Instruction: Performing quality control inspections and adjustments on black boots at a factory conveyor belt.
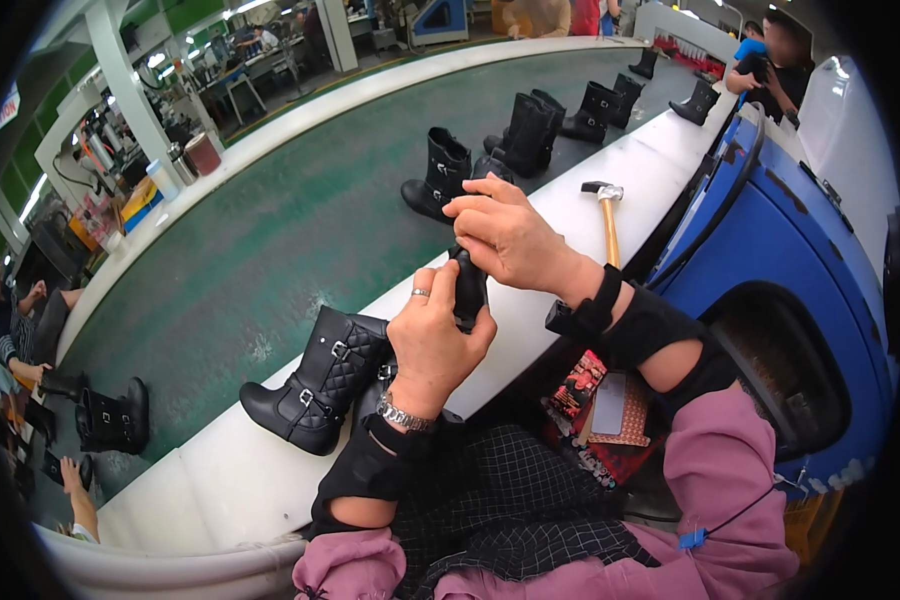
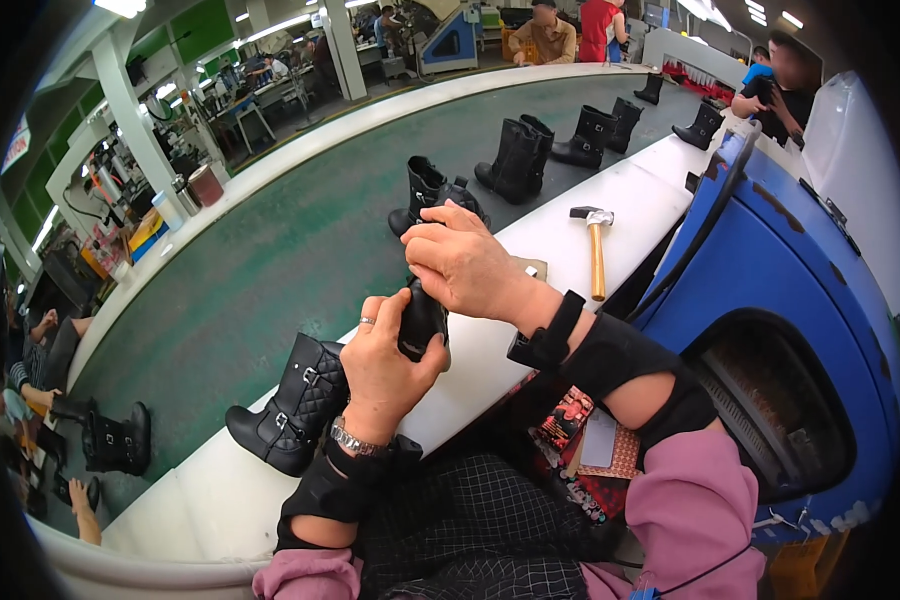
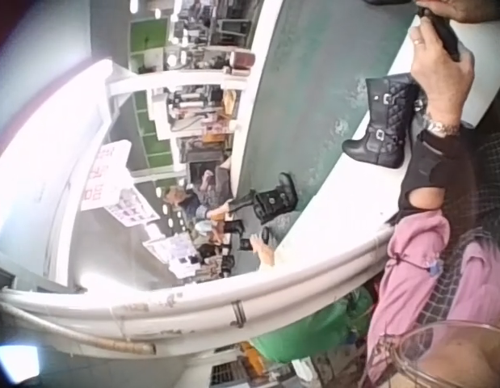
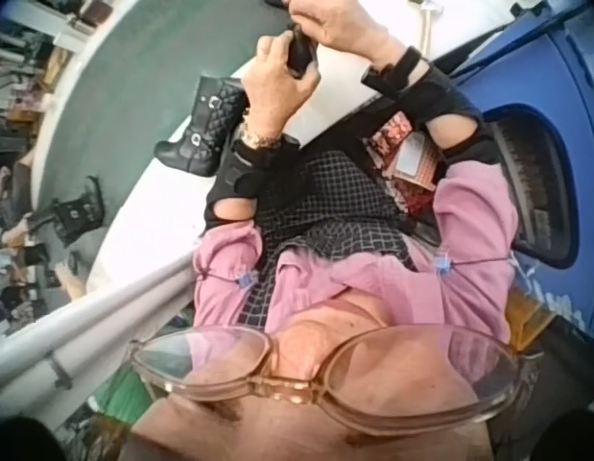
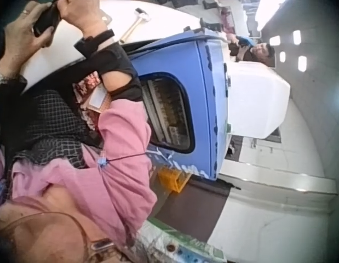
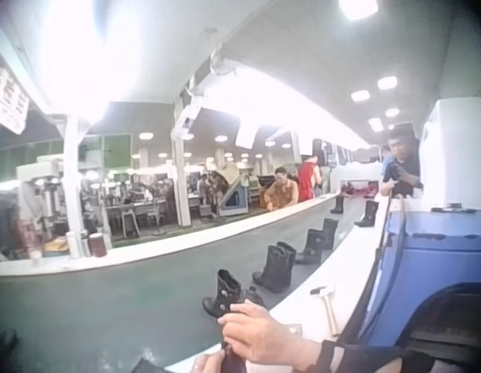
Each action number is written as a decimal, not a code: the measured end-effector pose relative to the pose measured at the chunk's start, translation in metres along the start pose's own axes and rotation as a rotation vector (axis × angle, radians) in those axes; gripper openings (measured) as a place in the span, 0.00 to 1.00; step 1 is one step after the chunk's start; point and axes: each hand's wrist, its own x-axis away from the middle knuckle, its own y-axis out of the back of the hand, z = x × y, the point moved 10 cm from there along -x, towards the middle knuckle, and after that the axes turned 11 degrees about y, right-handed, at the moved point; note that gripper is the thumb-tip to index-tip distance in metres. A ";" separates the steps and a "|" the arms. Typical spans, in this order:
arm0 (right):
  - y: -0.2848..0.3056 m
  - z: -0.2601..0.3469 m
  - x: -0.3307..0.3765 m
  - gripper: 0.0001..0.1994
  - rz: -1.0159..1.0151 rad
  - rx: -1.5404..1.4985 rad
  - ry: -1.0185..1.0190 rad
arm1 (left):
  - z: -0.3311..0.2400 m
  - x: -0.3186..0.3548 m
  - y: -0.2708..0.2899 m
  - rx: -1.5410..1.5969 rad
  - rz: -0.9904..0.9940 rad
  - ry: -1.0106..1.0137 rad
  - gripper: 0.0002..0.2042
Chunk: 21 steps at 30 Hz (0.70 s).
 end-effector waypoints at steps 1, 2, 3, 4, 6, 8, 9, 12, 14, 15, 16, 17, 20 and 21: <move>-0.001 -0.002 0.002 0.02 -0.003 -0.041 -0.042 | 0.000 0.002 0.000 -0.023 0.012 0.017 0.23; -0.003 -0.007 0.002 0.02 -0.011 -0.084 -0.075 | 0.001 0.000 0.000 -0.052 0.016 0.031 0.23; -0.007 -0.011 0.003 0.02 0.000 -0.130 -0.101 | 0.001 0.001 0.002 -0.055 0.004 0.021 0.23; -0.005 -0.010 0.005 0.02 -0.008 -0.124 -0.088 | 0.000 0.003 0.002 -0.056 0.008 0.017 0.24; -0.008 -0.015 0.012 0.03 0.054 -0.181 -0.163 | -0.003 0.004 0.000 -0.046 0.022 0.005 0.25; -0.010 -0.018 0.013 0.05 0.060 -0.238 -0.202 | -0.005 0.002 -0.003 -0.099 0.052 0.028 0.25; -0.014 -0.018 0.012 0.05 0.096 -0.251 -0.193 | -0.005 0.002 -0.003 -0.101 0.057 0.032 0.25; -0.021 -0.020 0.003 0.07 0.158 -0.290 -0.186 | -0.005 0.002 -0.002 -0.160 0.040 0.005 0.24; -0.021 -0.019 -0.003 0.09 0.121 -0.255 -0.150 | -0.005 0.003 0.000 -0.146 0.012 -0.010 0.24; -0.025 -0.021 -0.002 0.09 0.122 -0.260 -0.160 | -0.005 0.003 -0.003 -0.147 0.023 -0.006 0.24; -0.022 -0.023 -0.002 0.08 0.076 -0.224 -0.151 | -0.006 0.002 -0.003 -0.130 0.013 -0.012 0.23; -0.020 -0.022 -0.003 0.08 0.030 -0.188 -0.135 | -0.007 0.002 0.000 -0.117 -0.004 -0.018 0.23; -0.025 -0.026 -0.006 0.08 -0.046 -0.140 -0.182 | -0.003 -0.001 -0.001 -0.129 0.017 0.016 0.23; -0.029 -0.027 -0.006 0.09 -0.085 -0.115 -0.197 | -0.004 0.000 -0.001 -0.134 0.012 0.011 0.23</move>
